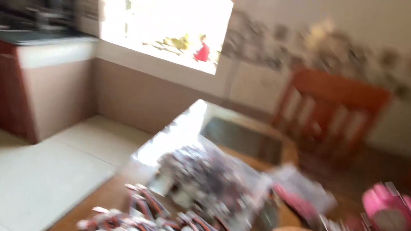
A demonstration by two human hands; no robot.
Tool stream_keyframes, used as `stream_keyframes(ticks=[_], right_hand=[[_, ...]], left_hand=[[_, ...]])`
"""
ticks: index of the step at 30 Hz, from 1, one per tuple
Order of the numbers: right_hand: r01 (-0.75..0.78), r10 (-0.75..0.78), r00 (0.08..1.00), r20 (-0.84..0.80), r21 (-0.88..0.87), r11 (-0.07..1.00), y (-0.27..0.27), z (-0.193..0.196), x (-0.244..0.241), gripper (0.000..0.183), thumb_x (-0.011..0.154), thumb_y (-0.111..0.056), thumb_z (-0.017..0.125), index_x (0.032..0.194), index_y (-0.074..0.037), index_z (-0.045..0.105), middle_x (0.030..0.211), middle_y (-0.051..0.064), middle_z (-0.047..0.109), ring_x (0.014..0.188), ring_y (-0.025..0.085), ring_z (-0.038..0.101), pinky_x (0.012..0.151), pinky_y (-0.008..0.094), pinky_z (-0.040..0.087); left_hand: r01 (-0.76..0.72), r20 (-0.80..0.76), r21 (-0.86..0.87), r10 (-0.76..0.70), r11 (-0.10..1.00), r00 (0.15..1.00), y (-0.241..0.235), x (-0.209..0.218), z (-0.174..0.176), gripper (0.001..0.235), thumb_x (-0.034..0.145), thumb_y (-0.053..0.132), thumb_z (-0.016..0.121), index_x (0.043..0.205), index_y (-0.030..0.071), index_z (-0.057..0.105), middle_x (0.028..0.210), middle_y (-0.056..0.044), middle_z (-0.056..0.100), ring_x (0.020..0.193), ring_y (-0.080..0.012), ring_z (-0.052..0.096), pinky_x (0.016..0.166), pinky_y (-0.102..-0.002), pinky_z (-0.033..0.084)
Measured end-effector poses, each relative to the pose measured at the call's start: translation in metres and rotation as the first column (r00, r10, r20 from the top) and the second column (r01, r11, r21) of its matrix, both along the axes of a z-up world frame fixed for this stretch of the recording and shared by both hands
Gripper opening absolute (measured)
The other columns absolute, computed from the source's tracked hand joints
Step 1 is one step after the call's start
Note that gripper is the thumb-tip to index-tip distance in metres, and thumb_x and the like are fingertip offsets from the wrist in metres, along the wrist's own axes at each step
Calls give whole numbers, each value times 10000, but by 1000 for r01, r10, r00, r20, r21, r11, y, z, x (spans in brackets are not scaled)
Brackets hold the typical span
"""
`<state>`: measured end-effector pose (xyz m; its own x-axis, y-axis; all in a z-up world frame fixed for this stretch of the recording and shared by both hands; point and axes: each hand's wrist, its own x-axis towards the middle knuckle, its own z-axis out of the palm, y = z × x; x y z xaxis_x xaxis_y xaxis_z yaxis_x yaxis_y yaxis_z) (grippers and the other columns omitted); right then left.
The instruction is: Manually assembling small electronic wire harnesses by attaching pink plastic connectors to the ends.
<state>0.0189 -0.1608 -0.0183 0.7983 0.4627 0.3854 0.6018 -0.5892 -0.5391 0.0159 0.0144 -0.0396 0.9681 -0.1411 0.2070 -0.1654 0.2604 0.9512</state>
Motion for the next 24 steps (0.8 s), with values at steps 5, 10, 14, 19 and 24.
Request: stream_keyframes(ticks=[5,10,14,19,24], right_hand=[[-116,32,957,289,281,953,22,5,-4,173,851,-148,657,987,-92,747,963,51,739,889,151,705,838,261,531],[-71,31,995,95,459,886,27,15,-21,230,780,-73,739,1010,-69,757,983,81,743,903,147,704,840,243,574],[-54,18,997,81,457,888,31,21,-25,235,735,-54,775,969,-57,754,958,89,754,876,157,726,816,245,599],[-50,8,995,98,431,901,26,17,-22,250,728,-61,789,976,-70,761,937,63,737,882,139,702,815,234,584],[-53,11,994,106,402,914,23,17,-22,268,753,-98,775,1021,-96,759,959,47,719,878,131,694,790,226,575]], left_hand=[[-202,-384,-239,98,950,918,5,-24,20,174,827,89,731,991,36,754,772,-95,711,568,-134,565,436,-287,491],[-164,-392,-344,17,925,920,7,-24,17,195,849,24,692,1037,-26,693,840,-174,705,632,-198,625,595,-290,546],[-173,-421,-327,21,929,907,11,-30,24,186,858,26,689,1041,7,665,878,-139,700,693,-203,672,638,-302,580],[-152,-430,-298,10,942,903,11,-39,33,145,870,50,689,1007,7,666,837,-173,723,710,-221,695,637,-305,577],[-158,-432,-274,25,949,902,10,-37,31,154,856,57,706,997,2,679,826,-165,714,679,-210,671,632,-285,576]])
